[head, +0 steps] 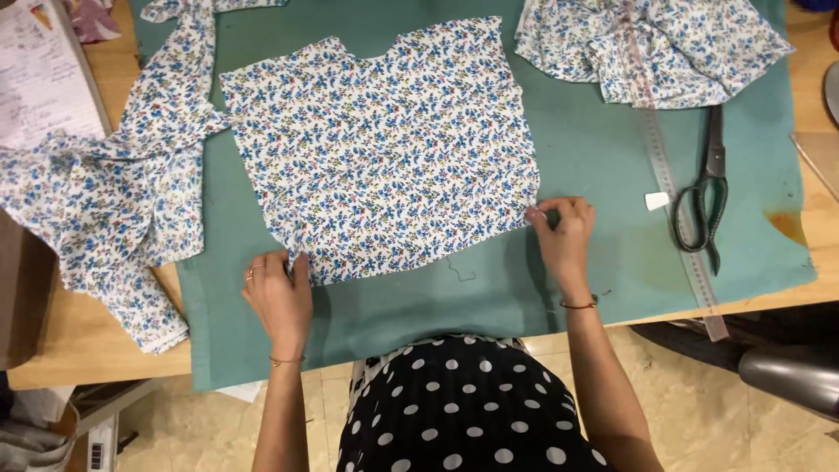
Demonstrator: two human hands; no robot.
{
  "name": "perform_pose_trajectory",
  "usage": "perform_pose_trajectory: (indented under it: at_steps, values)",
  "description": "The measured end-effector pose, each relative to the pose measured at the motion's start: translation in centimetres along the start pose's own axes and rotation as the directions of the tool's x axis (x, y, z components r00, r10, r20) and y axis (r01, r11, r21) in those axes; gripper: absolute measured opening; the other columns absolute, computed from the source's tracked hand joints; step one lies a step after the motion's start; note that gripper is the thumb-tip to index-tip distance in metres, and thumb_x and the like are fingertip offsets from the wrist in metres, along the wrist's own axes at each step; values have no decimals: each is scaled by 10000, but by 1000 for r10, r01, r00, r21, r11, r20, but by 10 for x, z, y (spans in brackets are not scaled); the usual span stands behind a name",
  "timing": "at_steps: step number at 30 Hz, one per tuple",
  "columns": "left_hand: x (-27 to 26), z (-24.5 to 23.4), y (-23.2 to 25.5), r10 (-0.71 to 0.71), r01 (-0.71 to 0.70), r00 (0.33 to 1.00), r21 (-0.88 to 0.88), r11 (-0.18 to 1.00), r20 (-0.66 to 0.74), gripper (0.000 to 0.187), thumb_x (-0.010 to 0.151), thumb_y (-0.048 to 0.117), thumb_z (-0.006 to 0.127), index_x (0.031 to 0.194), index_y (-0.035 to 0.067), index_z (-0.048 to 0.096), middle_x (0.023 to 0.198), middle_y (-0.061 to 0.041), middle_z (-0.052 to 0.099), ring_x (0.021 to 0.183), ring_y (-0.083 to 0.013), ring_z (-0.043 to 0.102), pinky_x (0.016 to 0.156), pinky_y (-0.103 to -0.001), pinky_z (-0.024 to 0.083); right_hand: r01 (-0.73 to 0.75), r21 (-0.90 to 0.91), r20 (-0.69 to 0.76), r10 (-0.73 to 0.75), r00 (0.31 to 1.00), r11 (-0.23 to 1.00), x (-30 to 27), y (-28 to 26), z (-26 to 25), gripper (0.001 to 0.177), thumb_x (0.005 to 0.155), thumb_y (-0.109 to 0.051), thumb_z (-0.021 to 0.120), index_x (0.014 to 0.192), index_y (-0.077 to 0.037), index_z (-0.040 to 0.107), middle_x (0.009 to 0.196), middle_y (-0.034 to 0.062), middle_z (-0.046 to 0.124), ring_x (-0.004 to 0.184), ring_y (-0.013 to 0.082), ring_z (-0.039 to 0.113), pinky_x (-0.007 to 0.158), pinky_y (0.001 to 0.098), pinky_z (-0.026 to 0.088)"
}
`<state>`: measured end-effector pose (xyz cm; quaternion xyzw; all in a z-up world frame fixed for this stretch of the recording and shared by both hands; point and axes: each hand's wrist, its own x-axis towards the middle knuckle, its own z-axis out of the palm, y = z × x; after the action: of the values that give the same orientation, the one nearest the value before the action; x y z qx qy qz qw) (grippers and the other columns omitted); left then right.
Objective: Laying out floral fabric pieces and cutting them with scissors on a workbench.
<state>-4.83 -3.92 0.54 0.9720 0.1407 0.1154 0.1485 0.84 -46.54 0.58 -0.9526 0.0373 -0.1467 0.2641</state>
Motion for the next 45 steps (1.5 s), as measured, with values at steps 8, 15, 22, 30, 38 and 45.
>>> perform_pose_trajectory:
  at_steps: [8,15,22,30,38,45]
  values:
    - [82,11,1,-201,414,909,-850,327,365,296,1030,263,662,1232,88,536,1062,78,494,978,-38,473,844,-234,398,-363,806,275,248,929,467,58,58,13,202,991,-10,699,1120,-87,564,904,12,666,788,106,640,714,257,525]
    - [160,-72,49,-75,-144,986,-989,33,-146,283,1207,83,681,1385,34,467,1104,-56,501,985,-124,478,886,-248,421,44,893,-103,109,989,447,137,-21,-73,280,1172,69,686,1321,-85,505,914,52,636,799,118,611,749,264,511]
    - [79,-73,32,-96,-24,993,-921,388,-66,305,1158,58,620,1406,29,444,1410,-66,441,1243,-103,445,1058,-237,417,-47,866,-58,193,979,498,65,1,-58,277,1097,109,668,1252,-67,520,1063,0,608,926,69,595,854,221,513]
    - [11,-6,4,-141,287,958,-828,482,250,405,1029,71,651,1383,27,459,1218,7,571,887,-37,555,695,-182,461,-326,647,204,256,945,690,15,52,2,206,1022,1,705,1197,-38,602,937,-11,641,824,32,574,713,200,458]
    - [-2,-21,14,-189,398,915,-723,564,356,456,987,71,699,1391,48,486,800,82,456,655,-7,346,543,-206,270,-347,513,131,328,935,785,-3,63,-26,192,1079,-104,642,1239,-21,574,857,5,670,730,44,572,649,217,466]
    - [1,-31,16,-149,392,905,-649,652,398,480,958,74,719,1392,47,517,698,80,400,605,-18,306,509,-217,244,-367,320,116,348,930,873,-6,50,-28,188,1056,-151,665,1209,-42,672,828,35,671,713,93,577,633,263,474]
